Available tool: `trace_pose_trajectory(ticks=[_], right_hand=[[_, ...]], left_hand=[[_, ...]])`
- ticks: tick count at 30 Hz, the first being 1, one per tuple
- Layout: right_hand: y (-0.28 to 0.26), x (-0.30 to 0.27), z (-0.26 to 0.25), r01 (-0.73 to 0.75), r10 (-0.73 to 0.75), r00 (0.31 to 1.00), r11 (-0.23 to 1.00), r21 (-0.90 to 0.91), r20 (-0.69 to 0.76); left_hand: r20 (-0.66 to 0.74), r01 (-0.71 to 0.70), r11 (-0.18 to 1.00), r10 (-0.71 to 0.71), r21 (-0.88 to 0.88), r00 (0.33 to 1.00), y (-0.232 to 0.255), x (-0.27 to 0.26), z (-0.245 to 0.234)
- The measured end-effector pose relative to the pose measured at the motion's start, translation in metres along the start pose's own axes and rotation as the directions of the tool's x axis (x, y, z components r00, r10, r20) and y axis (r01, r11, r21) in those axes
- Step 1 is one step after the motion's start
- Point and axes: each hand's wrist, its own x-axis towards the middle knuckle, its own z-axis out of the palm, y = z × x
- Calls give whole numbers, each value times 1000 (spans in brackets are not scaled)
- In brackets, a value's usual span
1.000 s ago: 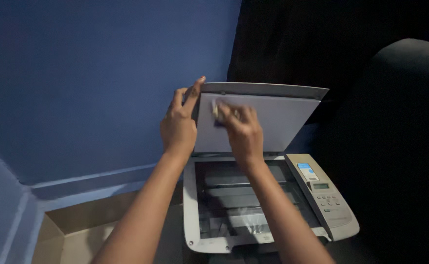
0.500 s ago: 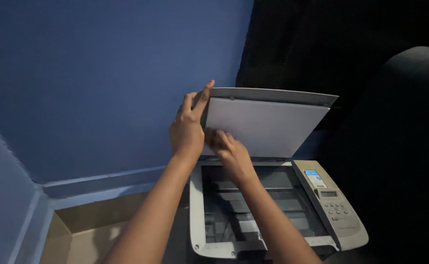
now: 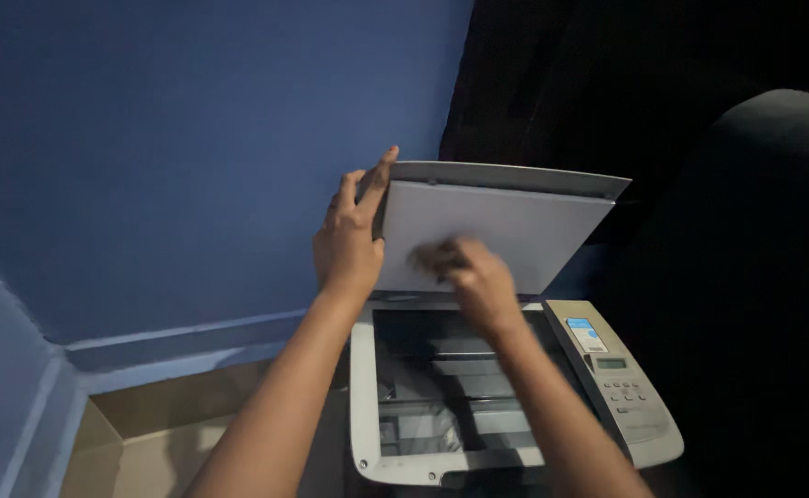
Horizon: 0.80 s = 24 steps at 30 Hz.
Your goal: The person opens the printer lid and wipes the glass scanner bed and the underside of the lid with a cloth. The person then closes the lid and wipes the top and front surfaces of the printer.
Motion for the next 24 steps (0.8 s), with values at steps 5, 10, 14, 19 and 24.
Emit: trace_pose_trajectory(ticks=[5, 10, 14, 19, 24], right_hand=[[8, 32, -27, -167, 132, 957, 979, -116, -259], [-9, 45, -33, -312, 303, 910, 950, 12, -284], [-29, 43, -19, -331, 352, 905, 935, 124, -238], [-25, 23, -5, -370, 415, 873, 906, 207, -256], [14, -2, 1, -555, 622, 712, 782, 282, -326]], left_hand=[[-20, -11, 1000, 11, 14, 1000, 3, 0, -1], [-33, -33, 998, 31, -51, 999, 3, -1, 1], [-66, -10, 998, 6, -61, 998, 6, 0, 6], [-125, -30, 999, 27, -27, 992, 6, -5, 14], [-130, -16, 1000, 19, 26, 991, 5, -2, 20]])
